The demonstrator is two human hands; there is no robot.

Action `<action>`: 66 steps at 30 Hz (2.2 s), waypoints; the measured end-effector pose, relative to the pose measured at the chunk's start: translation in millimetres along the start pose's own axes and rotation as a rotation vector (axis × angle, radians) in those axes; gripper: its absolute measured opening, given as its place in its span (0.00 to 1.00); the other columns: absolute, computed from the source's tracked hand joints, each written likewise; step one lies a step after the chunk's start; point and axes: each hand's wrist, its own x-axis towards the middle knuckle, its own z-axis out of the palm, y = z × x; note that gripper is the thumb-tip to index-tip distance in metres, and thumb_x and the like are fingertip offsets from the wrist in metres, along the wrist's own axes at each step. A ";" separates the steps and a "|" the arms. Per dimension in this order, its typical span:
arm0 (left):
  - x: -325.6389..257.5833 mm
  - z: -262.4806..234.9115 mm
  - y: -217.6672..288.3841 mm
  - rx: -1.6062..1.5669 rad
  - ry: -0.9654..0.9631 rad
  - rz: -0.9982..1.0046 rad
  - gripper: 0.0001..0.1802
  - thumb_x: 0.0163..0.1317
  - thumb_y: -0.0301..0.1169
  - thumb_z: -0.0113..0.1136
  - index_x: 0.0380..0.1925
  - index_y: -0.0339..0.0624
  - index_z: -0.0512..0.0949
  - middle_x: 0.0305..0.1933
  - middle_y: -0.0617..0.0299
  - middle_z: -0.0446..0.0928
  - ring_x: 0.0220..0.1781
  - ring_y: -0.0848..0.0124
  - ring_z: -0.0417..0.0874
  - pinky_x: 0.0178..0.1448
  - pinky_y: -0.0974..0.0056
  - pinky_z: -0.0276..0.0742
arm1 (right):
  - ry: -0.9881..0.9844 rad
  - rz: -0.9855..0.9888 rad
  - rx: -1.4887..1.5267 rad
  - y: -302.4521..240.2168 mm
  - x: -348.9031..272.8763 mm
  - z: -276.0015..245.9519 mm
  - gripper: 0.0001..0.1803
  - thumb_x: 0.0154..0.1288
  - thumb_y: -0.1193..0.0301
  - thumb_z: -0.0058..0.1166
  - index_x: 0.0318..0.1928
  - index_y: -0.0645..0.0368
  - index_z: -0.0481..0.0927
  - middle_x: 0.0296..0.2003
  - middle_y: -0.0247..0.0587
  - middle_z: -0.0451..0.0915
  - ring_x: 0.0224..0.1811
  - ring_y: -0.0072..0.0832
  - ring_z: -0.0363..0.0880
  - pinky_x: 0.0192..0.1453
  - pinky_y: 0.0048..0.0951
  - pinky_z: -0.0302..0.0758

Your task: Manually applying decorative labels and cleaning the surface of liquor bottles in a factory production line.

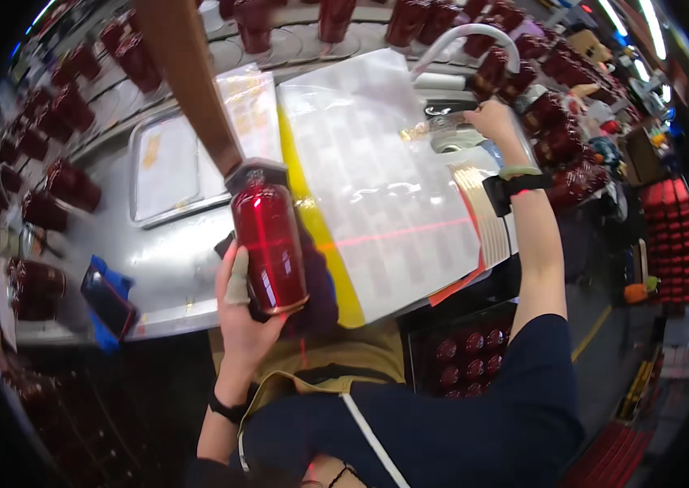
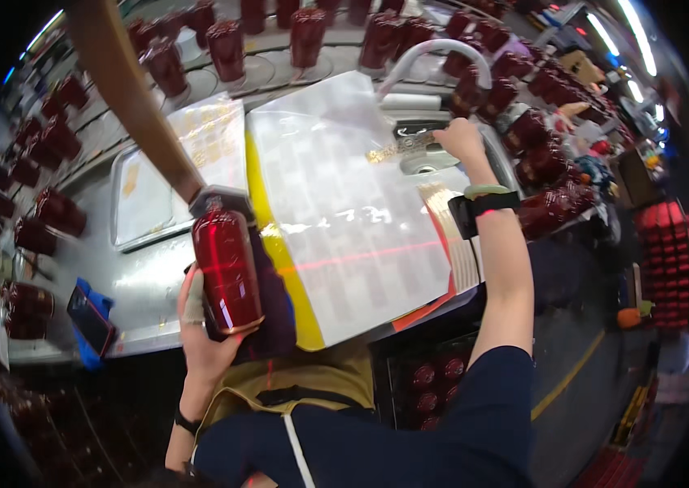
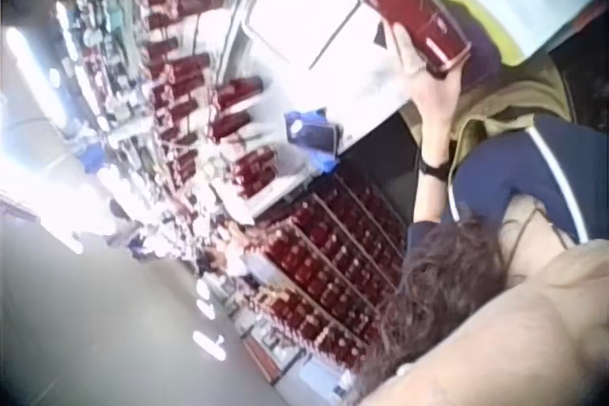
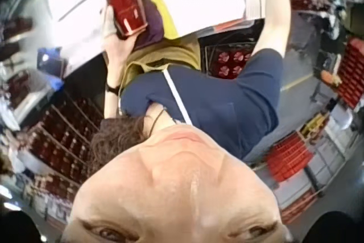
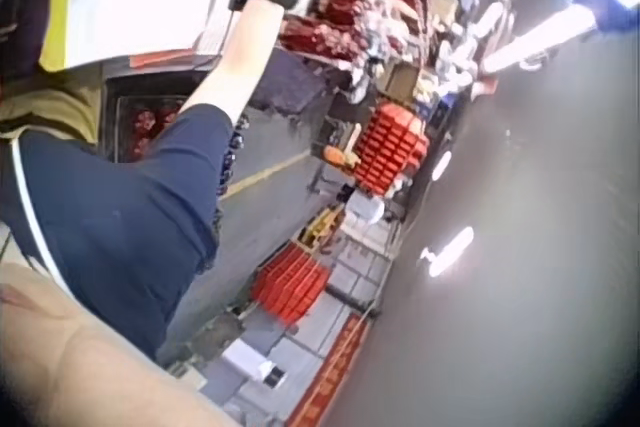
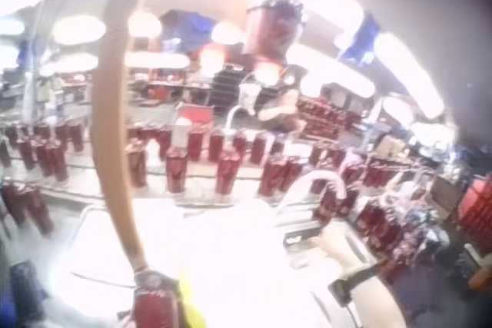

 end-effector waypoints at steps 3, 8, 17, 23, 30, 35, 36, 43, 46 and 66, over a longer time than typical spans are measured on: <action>-9.7 0.5 3.9 -0.039 0.048 -0.053 0.56 0.47 0.25 0.83 0.77 0.34 0.62 0.77 0.44 0.62 0.78 0.50 0.68 0.80 0.55 0.65 | 0.144 0.143 -0.139 -13.5 8.7 -9.0 0.20 0.62 0.61 0.63 0.47 0.64 0.89 0.50 0.58 0.88 0.53 0.52 0.88 0.58 0.47 0.84; -15.4 9.8 -1.5 0.070 0.046 0.013 0.57 0.43 0.22 0.79 0.77 0.35 0.62 0.78 0.40 0.62 0.78 0.44 0.66 0.79 0.52 0.63 | 0.167 0.067 -0.192 -0.3 35.5 64.7 0.13 0.63 0.70 0.61 0.46 0.59 0.90 0.47 0.53 0.88 0.50 0.49 0.90 0.50 0.49 0.87; -11.8 1.7 -11.3 0.170 0.012 0.103 0.57 0.43 0.25 0.78 0.77 0.33 0.62 0.75 0.40 0.65 0.77 0.43 0.68 0.79 0.51 0.63 | 0.057 -0.068 -0.167 -30.3 16.2 71.2 0.12 0.62 0.70 0.61 0.44 0.58 0.90 0.44 0.52 0.88 0.51 0.49 0.89 0.50 0.44 0.87; -15.2 -13.6 -5.2 0.178 0.010 0.088 0.54 0.46 0.24 0.75 0.77 0.32 0.62 0.73 0.40 0.67 0.76 0.44 0.70 0.78 0.52 0.65 | 0.363 -0.279 0.080 -78.6 -48.2 -24.9 0.10 0.63 0.64 0.62 0.41 0.55 0.88 0.41 0.47 0.88 0.44 0.49 0.88 0.49 0.43 0.84; -16.9 -9.7 -5.8 0.105 -0.010 0.039 0.50 0.52 0.21 0.73 0.76 0.30 0.61 0.76 0.41 0.66 0.78 0.48 0.68 0.80 0.54 0.62 | 0.450 -0.506 0.492 -121.7 -147.5 -67.6 0.08 0.63 0.72 0.61 0.43 0.58 0.86 0.37 0.45 0.87 0.41 0.45 0.87 0.48 0.42 0.81; -16.3 -11.0 -1.1 -0.007 -0.035 -0.007 0.51 0.54 0.21 0.75 0.77 0.31 0.60 0.78 0.43 0.65 0.79 0.53 0.68 0.81 0.56 0.61 | 0.254 -0.669 0.488 -140.1 -193.9 -72.8 0.10 0.64 0.72 0.60 0.45 0.57 0.87 0.36 0.48 0.87 0.40 0.45 0.87 0.46 0.42 0.81; -19.8 -11.0 -1.1 0.002 -0.033 -0.022 0.51 0.54 0.21 0.75 0.77 0.31 0.60 0.78 0.43 0.65 0.79 0.53 0.68 0.81 0.56 0.61 | 0.274 -0.680 0.568 -146.9 -203.4 -74.5 0.09 0.64 0.73 0.60 0.44 0.58 0.87 0.36 0.49 0.87 0.39 0.45 0.87 0.45 0.41 0.81; -9.3 -3.9 11.2 0.058 0.054 -0.005 0.55 0.45 0.27 0.84 0.74 0.31 0.65 0.70 0.46 0.71 0.74 0.54 0.71 0.79 0.54 0.64 | 0.215 -0.611 0.734 -151.7 -243.4 -85.0 0.09 0.66 0.73 0.64 0.44 0.63 0.88 0.34 0.49 0.87 0.31 0.33 0.86 0.40 0.33 0.81; -11.7 -2.5 3.2 -0.032 0.092 0.032 0.55 0.45 0.24 0.83 0.75 0.32 0.64 0.68 0.47 0.73 0.70 0.54 0.76 0.75 0.56 0.71 | 0.055 -0.586 0.700 -149.9 -258.8 -89.3 0.09 0.67 0.74 0.63 0.47 0.63 0.87 0.32 0.43 0.85 0.32 0.26 0.82 0.41 0.28 0.79; 22.6 -45.0 -4.1 -0.425 -0.054 0.154 0.51 0.67 0.57 0.67 0.76 0.30 0.62 0.77 0.46 0.66 0.79 0.56 0.66 0.82 0.53 0.59 | -0.352 -0.719 1.138 -223.2 -310.7 -71.3 0.08 0.71 0.77 0.62 0.48 0.65 0.86 0.36 0.32 0.83 0.37 0.13 0.77 0.43 0.18 0.73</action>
